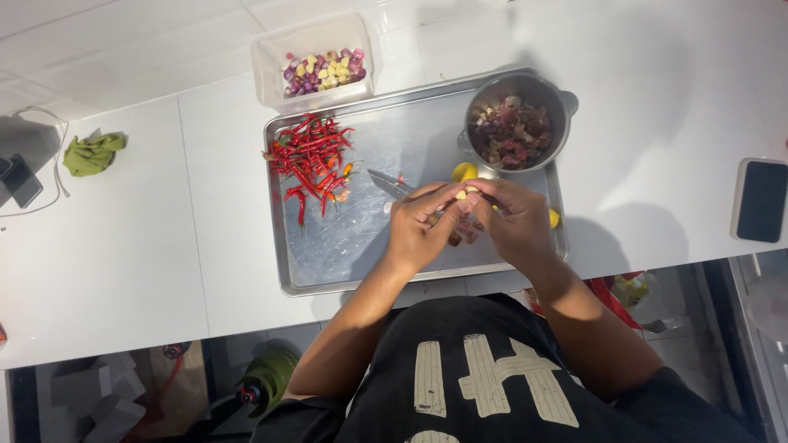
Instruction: The person peels garlic cloves on a metal tray containing other ingredients like red chilies and lemons, then walks to an industrial oven to operate the controls and open it.
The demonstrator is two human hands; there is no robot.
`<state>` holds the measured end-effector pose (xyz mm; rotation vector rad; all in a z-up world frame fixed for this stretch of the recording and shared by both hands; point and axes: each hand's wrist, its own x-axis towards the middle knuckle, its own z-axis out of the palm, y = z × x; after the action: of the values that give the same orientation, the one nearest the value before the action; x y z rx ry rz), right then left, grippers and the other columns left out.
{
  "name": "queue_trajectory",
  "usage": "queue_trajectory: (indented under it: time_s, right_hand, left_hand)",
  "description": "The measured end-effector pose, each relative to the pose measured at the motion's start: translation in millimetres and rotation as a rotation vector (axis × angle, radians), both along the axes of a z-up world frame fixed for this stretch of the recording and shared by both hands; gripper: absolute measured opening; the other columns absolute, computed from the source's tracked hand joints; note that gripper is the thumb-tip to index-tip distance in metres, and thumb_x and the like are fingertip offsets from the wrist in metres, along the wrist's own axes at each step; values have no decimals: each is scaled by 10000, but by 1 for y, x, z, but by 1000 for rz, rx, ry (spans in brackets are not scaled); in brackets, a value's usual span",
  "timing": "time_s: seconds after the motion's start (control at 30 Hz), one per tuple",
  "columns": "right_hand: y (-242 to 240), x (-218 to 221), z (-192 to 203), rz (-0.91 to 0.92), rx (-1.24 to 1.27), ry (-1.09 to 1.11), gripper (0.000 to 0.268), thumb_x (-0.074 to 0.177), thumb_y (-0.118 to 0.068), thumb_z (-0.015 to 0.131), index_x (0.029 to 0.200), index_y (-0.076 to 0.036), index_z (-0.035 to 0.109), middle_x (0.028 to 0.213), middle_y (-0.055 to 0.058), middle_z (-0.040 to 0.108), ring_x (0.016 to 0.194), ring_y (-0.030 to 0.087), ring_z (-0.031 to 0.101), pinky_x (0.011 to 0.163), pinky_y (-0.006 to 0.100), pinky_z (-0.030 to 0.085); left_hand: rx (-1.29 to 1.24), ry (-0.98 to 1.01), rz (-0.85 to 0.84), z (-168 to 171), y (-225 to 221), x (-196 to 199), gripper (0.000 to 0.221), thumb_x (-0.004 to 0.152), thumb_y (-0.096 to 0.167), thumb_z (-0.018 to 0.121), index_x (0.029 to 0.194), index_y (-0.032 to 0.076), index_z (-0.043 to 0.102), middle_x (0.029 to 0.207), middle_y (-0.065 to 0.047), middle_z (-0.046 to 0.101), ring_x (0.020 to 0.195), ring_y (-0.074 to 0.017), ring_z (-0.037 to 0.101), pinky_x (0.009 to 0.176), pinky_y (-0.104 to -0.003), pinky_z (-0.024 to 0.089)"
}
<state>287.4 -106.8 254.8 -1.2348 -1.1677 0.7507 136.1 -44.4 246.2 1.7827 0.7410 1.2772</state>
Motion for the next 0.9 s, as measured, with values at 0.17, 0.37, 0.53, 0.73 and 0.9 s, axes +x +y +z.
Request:
queue_trajectory:
  time_s: [0.17, 0.37, 0.53, 0.73, 0.9]
  right_hand:
    - [7, 41, 5, -155, 42, -199, 126, 936, 7, 717, 1045, 13, 780, 782, 134, 695, 706, 199, 696, 669, 340, 583]
    - [22, 90, -19, -246, -11, -248, 61, 876, 0, 718, 927, -5, 750, 660, 84, 611, 614, 160, 600, 623, 327, 548]
    - [36, 114, -26, -236, -76, -312, 146, 840, 0, 794, 961, 37, 723, 712, 168, 638, 671, 258, 669, 630, 363, 553]
    - [51, 127, -27, -211, -138, -290, 109, 887, 15, 784, 992, 11, 756, 787, 165, 707, 760, 286, 732, 666, 331, 573]
    - [65, 138, -54, -209, -256, 158, 223, 945, -64, 714, 1159, -4, 735, 885, 114, 724, 825, 120, 674, 782, 276, 594]
  left_hand:
    - [357, 192, 55, -3, 9, 58, 191, 899, 0, 716, 1085, -6, 755, 901, -158, 745, 768, -300, 737, 703, -366, 621]
    - [370, 195, -6, -16, 23, 109, 242, 913, -17, 653, 1142, -63, 718, 921, -204, 713, 829, -365, 724, 735, -414, 615]
    - [-344, -57, -195, -44, 44, 129, 198, 952, 63, 723, 1131, -11, 762, 911, -169, 781, 841, -188, 739, 689, -319, 591]
    - [-611, 42, -147, -51, 69, 144, 130, 966, 53, 700, 1064, 36, 784, 863, -173, 782, 799, -197, 773, 639, -249, 597]
    - [-773, -152, -39, -71, 75, 152, 170, 1006, 30, 628, 1125, -5, 744, 941, -113, 765, 859, -136, 725, 811, -247, 610]
